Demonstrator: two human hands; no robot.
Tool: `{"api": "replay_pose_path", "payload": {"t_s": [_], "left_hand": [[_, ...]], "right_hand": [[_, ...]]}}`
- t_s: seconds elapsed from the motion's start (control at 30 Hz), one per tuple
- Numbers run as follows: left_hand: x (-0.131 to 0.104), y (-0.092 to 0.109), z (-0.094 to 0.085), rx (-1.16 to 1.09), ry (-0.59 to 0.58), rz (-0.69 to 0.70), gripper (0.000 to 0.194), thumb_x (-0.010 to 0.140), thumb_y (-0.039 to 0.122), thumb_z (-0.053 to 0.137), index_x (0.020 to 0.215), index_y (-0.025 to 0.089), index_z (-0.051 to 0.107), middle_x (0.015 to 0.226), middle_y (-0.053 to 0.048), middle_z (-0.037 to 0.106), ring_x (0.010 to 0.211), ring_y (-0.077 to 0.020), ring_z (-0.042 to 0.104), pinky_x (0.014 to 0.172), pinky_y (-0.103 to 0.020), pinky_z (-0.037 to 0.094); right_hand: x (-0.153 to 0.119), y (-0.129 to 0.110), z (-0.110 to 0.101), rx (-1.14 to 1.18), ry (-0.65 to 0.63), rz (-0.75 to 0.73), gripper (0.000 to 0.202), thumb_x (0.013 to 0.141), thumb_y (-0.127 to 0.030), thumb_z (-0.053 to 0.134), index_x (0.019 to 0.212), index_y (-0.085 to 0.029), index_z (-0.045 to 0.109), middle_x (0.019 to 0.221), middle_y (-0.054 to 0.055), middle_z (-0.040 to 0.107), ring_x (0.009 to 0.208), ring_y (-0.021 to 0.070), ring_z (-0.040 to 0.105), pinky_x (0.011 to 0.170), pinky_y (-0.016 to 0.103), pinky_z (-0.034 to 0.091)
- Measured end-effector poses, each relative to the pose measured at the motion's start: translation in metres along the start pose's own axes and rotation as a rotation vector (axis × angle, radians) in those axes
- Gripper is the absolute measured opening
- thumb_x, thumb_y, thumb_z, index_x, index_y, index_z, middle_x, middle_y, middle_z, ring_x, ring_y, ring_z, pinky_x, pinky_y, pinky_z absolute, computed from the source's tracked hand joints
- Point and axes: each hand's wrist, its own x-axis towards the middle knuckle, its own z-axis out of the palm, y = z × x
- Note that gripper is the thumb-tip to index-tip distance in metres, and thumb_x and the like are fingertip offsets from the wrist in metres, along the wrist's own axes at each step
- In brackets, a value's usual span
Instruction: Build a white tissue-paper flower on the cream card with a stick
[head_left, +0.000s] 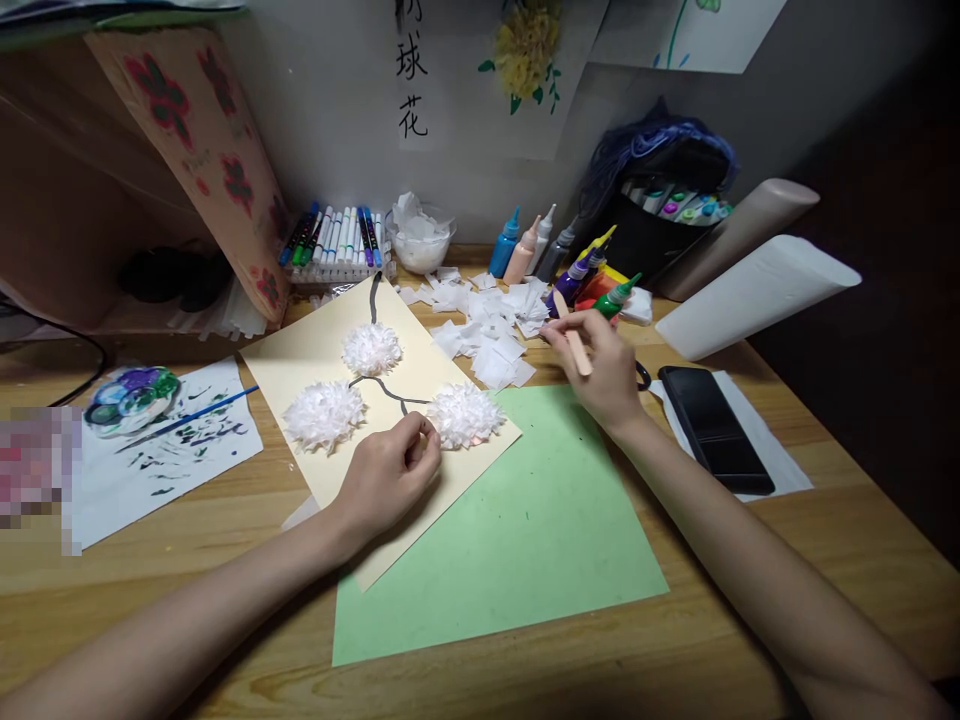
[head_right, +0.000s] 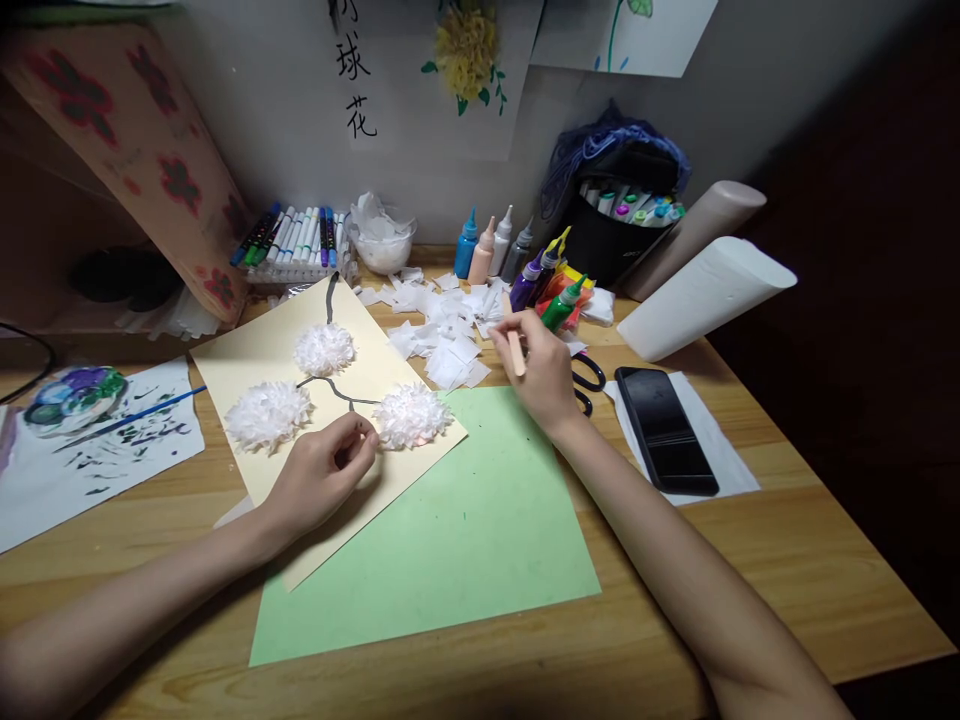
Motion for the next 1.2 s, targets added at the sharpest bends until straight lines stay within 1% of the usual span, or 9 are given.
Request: {"api": "replay_pose_path", "payload": {"t_s": [0.1, 0.23, 0.37, 0.5, 0.57, 0.67, 0.8, 0.97, 1.2], "left_hand": [[0.000, 0.000, 0.000, 0.002, -0.001, 0.006, 0.016, 0.086, 0.030, 0.044, 0.076, 0.019, 0.050, 0.054, 0.007, 0.038, 0.050, -0.0090, 0.038, 0.052, -0.022, 0.029], [0.000, -0.001, 0.000, 0.008, 0.004, 0.011, 0.016, 0.086, 0.030, 0.044, 0.077, 0.019, 0.050, 0.053, 0.007, 0.037, 0.049, -0.0088, 0.038, 0.052, -0.022, 0.029], [0.000, -0.001, 0.000, 0.008, 0.006, 0.012, 0.015, 0.086, 0.029, 0.044, 0.077, 0.019, 0.050, 0.053, 0.007, 0.037, 0.049, -0.0087, 0.037, 0.052, -0.022, 0.029], [0.000, 0.000, -0.001, 0.009, -0.002, 0.010, 0.016, 0.086, 0.029, 0.044, 0.077, 0.018, 0.050, 0.053, 0.007, 0.038, 0.049, -0.0084, 0.038, 0.052, -0.021, 0.029], [0.000, 0.001, -0.001, 0.006, 0.000, 0.011, 0.015, 0.086, 0.029, 0.045, 0.077, 0.018, 0.050, 0.053, 0.007, 0.038, 0.049, -0.0082, 0.038, 0.052, -0.021, 0.029], [0.000, 0.000, 0.000, 0.003, 0.012, 0.013, 0.015, 0.086, 0.028, 0.045, 0.076, 0.018, 0.051, 0.053, 0.007, 0.038, 0.049, -0.0078, 0.037, 0.052, -0.021, 0.029], [-0.001, 0.000, 0.000, 0.003, 0.027, 0.031, 0.014, 0.086, 0.027, 0.046, 0.076, 0.018, 0.051, 0.052, 0.008, 0.037, 0.048, -0.0072, 0.036, 0.051, -0.020, 0.029], [-0.004, 0.000, -0.002, 0.006, 0.013, 0.161, 0.013, 0.087, 0.025, 0.045, 0.081, 0.017, 0.053, 0.052, 0.008, 0.041, 0.046, -0.0063, 0.038, 0.050, -0.019, 0.031], [-0.005, -0.003, 0.002, 0.209, -0.130, 0.461, 0.027, 0.090, 0.025, 0.042, 0.109, 0.020, 0.060, 0.052, 0.006, 0.056, 0.045, -0.0079, 0.049, 0.050, -0.021, 0.034]], "right_hand": [[0.002, 0.012, 0.012, -0.137, -0.102, -0.046, 0.018, 0.078, -0.033, 0.064, 0.087, -0.020, 0.056, 0.091, 0.007, 0.068, 0.082, 0.0222, 0.065, 0.071, 0.034, 0.050], [0.004, 0.018, 0.023, -0.201, -0.147, -0.076, 0.004, 0.078, -0.020, 0.059, 0.081, -0.019, 0.056, 0.080, 0.005, 0.067, 0.074, 0.0209, 0.064, 0.066, 0.032, 0.048], [0.000, 0.002, 0.014, -0.113, -0.041, -0.080, 0.005, 0.078, -0.017, 0.058, 0.078, -0.021, 0.055, 0.080, 0.003, 0.067, 0.076, 0.0195, 0.065, 0.069, 0.031, 0.049], [-0.013, -0.025, -0.003, 0.166, -0.014, -0.009, 0.013, 0.077, -0.020, 0.063, 0.079, -0.022, 0.051, 0.080, 0.002, 0.064, 0.081, 0.0183, 0.066, 0.073, 0.030, 0.052], [-0.023, -0.036, -0.010, 0.287, -0.082, 0.046, 0.017, 0.076, -0.019, 0.065, 0.080, -0.022, 0.049, 0.079, 0.001, 0.064, 0.078, 0.0165, 0.065, 0.071, 0.028, 0.053], [-0.041, -0.045, -0.012, 0.392, -0.261, 0.060, 0.017, 0.076, -0.018, 0.066, 0.079, -0.021, 0.049, 0.080, 0.002, 0.065, 0.076, 0.0149, 0.064, 0.069, 0.027, 0.054], [-0.063, -0.043, -0.002, 0.309, -0.467, -0.056, 0.014, 0.077, -0.013, 0.062, 0.083, -0.020, 0.051, 0.081, 0.002, 0.065, 0.073, 0.0140, 0.063, 0.066, 0.027, 0.053], [-0.074, -0.036, 0.008, 0.114, -0.468, -0.305, 0.014, 0.081, -0.009, 0.054, 0.087, -0.021, 0.050, 0.082, 0.004, 0.065, 0.074, 0.0148, 0.062, 0.067, 0.028, 0.051], [-0.074, -0.036, 0.011, 0.053, -0.381, -0.299, 0.013, 0.081, -0.011, 0.055, 0.086, -0.022, 0.051, 0.079, 0.003, 0.065, 0.073, 0.0159, 0.062, 0.065, 0.028, 0.051]]}}
